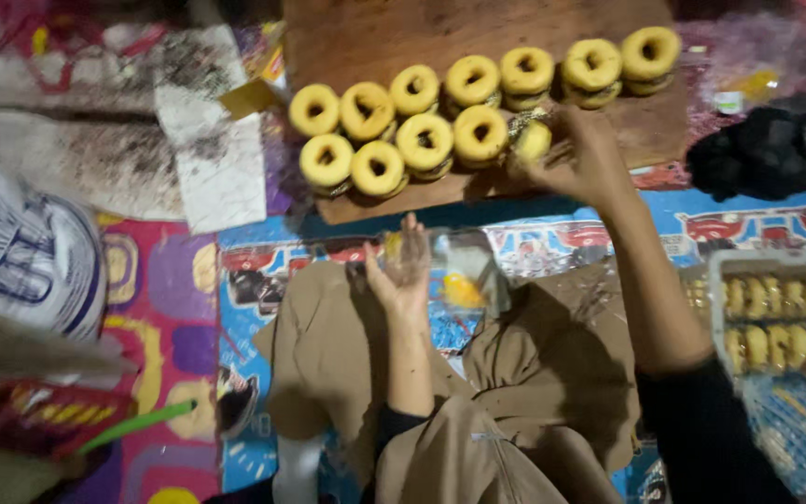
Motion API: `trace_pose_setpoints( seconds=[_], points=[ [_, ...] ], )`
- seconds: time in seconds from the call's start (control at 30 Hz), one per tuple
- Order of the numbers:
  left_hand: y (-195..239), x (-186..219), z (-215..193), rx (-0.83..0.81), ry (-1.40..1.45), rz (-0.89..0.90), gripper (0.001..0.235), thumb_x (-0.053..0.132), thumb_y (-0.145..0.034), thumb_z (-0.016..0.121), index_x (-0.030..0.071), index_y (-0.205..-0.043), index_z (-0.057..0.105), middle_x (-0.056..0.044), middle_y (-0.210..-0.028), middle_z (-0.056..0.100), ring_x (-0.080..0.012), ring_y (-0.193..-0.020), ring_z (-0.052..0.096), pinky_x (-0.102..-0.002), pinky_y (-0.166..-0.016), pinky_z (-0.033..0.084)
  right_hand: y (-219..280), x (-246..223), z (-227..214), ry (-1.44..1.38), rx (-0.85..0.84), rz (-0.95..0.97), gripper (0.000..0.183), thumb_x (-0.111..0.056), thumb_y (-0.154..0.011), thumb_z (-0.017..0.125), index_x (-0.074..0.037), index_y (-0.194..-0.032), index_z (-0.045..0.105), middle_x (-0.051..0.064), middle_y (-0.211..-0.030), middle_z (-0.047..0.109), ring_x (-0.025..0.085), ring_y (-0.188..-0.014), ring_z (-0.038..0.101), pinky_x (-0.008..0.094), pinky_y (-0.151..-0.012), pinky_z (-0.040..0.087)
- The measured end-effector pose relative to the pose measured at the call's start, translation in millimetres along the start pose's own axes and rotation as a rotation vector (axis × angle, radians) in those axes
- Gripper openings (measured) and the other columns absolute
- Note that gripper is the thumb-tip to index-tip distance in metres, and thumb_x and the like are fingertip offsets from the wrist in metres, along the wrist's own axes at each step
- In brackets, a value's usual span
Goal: The person sits on a floor mat and repeatedly picks up donuts from a wooden board, places them into clear plastic bags, and then puts the bags into a white plastic crate. The donuts are handled one at a time throughout the clip.
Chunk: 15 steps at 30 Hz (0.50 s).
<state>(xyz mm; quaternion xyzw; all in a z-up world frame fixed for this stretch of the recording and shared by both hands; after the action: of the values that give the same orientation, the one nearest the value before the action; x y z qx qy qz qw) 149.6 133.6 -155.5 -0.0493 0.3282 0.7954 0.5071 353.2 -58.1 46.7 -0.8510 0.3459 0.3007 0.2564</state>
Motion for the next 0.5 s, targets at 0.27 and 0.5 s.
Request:
trace_pose_setpoints(
  seconds=[0.27,0.5],
  points=[
    [61.2,-80.2,10.8,-0.22,-0.061,0.023,0.057,0.038,-0.101,0.058,-0.006,-0.133,0.042,-0.03,-0.147,0.047,-0.0426,-0.141,0.043,-0.053,-0.118,0.039,177.9,-78.2,83.1,-0.205,0.157,0.224,0.052,-0.017,-0.071,0.091,-0.003,-0.118,0.072,0.009,-0.092,0.068,0.017,-0.076,0.06,0.031,-0.066,0.05],
    [117.2,-98.7,66.2,-0.557,-0.503,0.132,0.058,0.025,-0.101,0.064,0.013,-0.153,0.041,-0.02,-0.157,0.046,-0.0331,-0.149,0.044,-0.045,-0.126,0.039,152.2,-146.5,49.8,-0.279,-0.03,0.026,0.044,-0.004,-0.098,0.062,-0.003,-0.141,0.066,0.01,-0.098,0.074,0.018,-0.086,0.065,0.032,-0.08,0.053]
  ],
)
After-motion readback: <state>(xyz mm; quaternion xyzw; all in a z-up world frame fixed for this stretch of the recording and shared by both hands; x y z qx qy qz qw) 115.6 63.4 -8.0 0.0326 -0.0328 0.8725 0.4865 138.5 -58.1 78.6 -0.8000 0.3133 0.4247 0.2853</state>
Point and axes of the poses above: each hand's wrist, its own y-axis away from the middle knuckle, its own z-axis out of the palm, x = y × z, the point moved 4 cm from there along -y, towards the middle knuckle
